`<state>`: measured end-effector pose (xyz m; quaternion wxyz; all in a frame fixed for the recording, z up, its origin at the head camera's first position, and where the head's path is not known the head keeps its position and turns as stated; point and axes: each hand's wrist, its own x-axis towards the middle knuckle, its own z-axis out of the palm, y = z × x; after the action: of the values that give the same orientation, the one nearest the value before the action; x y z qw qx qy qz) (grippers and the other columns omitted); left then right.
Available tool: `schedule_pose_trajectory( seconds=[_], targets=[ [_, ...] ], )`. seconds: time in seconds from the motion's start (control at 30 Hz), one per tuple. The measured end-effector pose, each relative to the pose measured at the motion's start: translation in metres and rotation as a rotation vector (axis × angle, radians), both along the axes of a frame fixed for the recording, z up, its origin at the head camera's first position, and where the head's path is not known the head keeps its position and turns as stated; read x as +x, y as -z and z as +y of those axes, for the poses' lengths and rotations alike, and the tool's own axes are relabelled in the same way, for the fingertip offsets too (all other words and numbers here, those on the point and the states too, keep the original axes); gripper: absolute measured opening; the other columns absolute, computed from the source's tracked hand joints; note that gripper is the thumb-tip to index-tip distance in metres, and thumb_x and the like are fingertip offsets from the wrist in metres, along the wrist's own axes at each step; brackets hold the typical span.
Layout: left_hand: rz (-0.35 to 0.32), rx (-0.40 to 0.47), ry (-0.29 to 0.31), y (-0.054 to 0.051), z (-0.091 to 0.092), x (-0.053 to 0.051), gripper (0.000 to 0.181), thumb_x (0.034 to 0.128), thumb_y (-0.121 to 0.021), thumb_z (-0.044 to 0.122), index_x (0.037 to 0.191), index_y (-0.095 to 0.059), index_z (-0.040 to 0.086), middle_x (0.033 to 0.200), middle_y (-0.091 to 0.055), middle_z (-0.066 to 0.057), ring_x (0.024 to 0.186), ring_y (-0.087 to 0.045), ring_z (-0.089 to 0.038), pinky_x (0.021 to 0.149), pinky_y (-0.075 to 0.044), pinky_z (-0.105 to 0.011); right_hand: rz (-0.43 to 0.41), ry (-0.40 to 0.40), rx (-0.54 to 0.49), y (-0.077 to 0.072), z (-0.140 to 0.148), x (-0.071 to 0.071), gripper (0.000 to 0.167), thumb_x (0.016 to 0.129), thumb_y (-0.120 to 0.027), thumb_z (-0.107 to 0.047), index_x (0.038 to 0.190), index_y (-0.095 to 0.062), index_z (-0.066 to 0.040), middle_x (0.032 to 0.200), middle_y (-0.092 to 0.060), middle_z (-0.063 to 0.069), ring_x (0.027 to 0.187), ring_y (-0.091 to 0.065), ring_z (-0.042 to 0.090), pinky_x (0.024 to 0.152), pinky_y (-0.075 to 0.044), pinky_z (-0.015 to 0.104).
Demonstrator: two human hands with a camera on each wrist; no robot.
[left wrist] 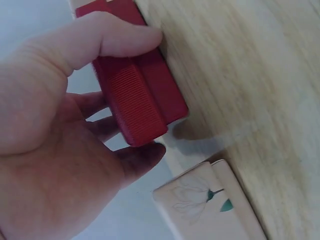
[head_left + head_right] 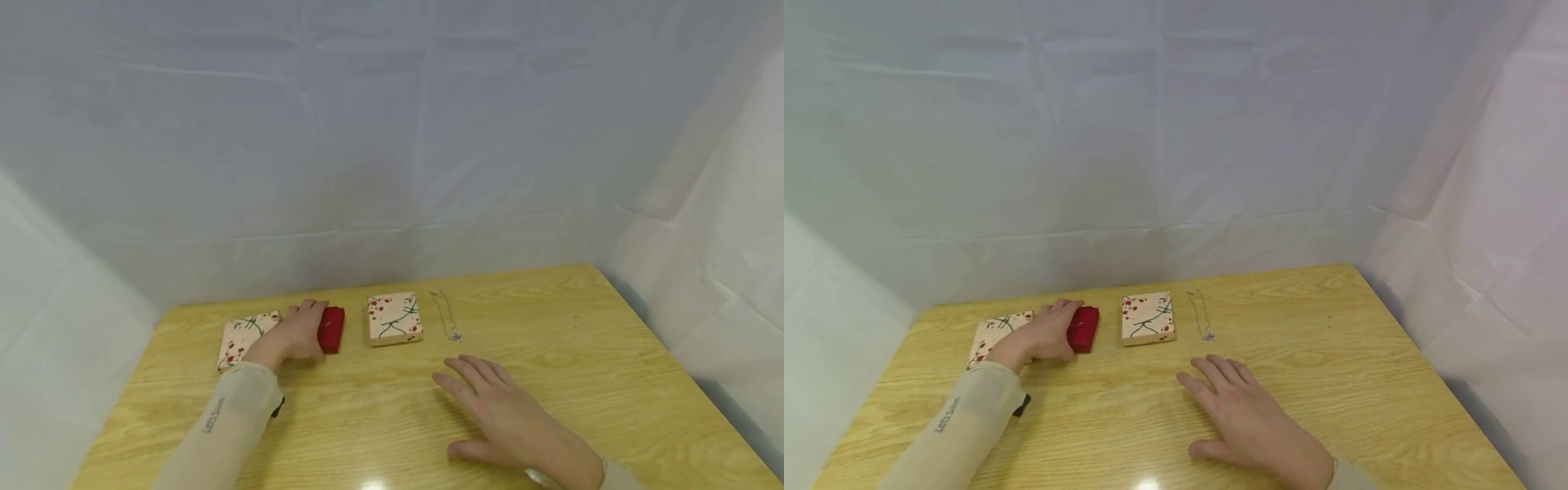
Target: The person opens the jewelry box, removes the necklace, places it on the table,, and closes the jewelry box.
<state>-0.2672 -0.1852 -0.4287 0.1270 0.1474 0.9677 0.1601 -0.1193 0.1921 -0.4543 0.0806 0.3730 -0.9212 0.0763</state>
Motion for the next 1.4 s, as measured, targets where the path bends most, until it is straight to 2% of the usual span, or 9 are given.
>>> schedule_pose_trajectory(
  seconds=[0.2, 0.43, 0.77, 0.87, 1.13, 1.4],
  targets=[
    [0.001, 0.03, -0.009, 0.003, -0.001, 0.002, 0.108, 0.0721, -0.092, 0.003, 0.162, -0.032, -0.003, 0.157, -0.037, -0.03, 0.132, -0.043, -0.052, 0.095, -0.052, -0.062, -0.004, -0.004, -0.005, 0.001, 0.0, 0.001, 0.101, 0.085, -0.077, -0.071, 0.163, -0.04, -0.018, 0.164, -0.039, 0.013, 0.148, -0.04, 0.035, 0.118, -0.037, 0.058],
    [0.021, 0.072, -0.029, 0.004, -0.002, 0.005, 0.106, 0.0725, -0.092, 0.004, 0.161, -0.034, -0.002, 0.153, -0.04, -0.029, 0.127, -0.045, -0.049, 0.091, -0.053, -0.062, 0.03, -0.015, -0.012, 0.001, -0.001, 0.0, 0.103, 0.084, -0.077, -0.071, 0.163, -0.039, -0.018, 0.164, -0.04, 0.013, 0.146, -0.041, 0.035, 0.117, -0.039, 0.058],
    [0.072, 0.099, -0.03, -0.001, -0.003, 0.015, 0.105, 0.0715, -0.088, 0.002, 0.161, -0.032, -0.003, 0.151, -0.039, -0.029, 0.12, -0.047, -0.047, 0.085, -0.053, -0.056, 0.018, -0.022, -0.014, -0.003, -0.006, -0.004, 0.101, 0.086, -0.078, -0.068, 0.163, -0.038, -0.018, 0.165, -0.038, 0.011, 0.148, -0.04, 0.034, 0.117, -0.039, 0.058],
    [0.095, 0.093, -0.025, -0.005, -0.001, 0.021, 0.107, 0.07, -0.088, 0.002, 0.161, -0.032, -0.003, 0.15, -0.04, -0.029, 0.119, -0.047, -0.046, 0.085, -0.053, -0.055, 0.021, -0.024, -0.02, -0.006, -0.008, -0.005, 0.101, 0.086, -0.078, -0.068, 0.163, -0.038, -0.018, 0.165, -0.037, 0.01, 0.148, -0.039, 0.033, 0.118, -0.038, 0.057],
    [0.143, 0.095, 0.01, -0.017, 0.01, 0.046, 0.106, 0.0738, -0.089, 0.005, 0.163, -0.031, -0.002, 0.152, -0.041, -0.028, 0.125, -0.045, -0.05, 0.088, -0.053, -0.057, 0.032, -0.026, -0.043, -0.012, -0.014, -0.008, 0.102, 0.085, -0.081, -0.065, 0.164, -0.037, -0.018, 0.163, -0.04, 0.013, 0.149, -0.039, 0.034, 0.12, -0.036, 0.057],
    [0.226, 0.145, 0.041, -0.02, 0.029, 0.069, 0.105, 0.0701, -0.093, 0.006, 0.157, -0.034, -0.008, 0.145, -0.049, -0.025, 0.121, -0.049, -0.042, 0.097, -0.053, -0.055, 0.044, -0.038, -0.082, -0.017, -0.02, -0.016, 0.103, 0.084, -0.082, -0.064, 0.165, -0.037, -0.017, 0.162, -0.042, 0.012, 0.147, -0.042, 0.032, 0.119, -0.037, 0.055]
  ],
)
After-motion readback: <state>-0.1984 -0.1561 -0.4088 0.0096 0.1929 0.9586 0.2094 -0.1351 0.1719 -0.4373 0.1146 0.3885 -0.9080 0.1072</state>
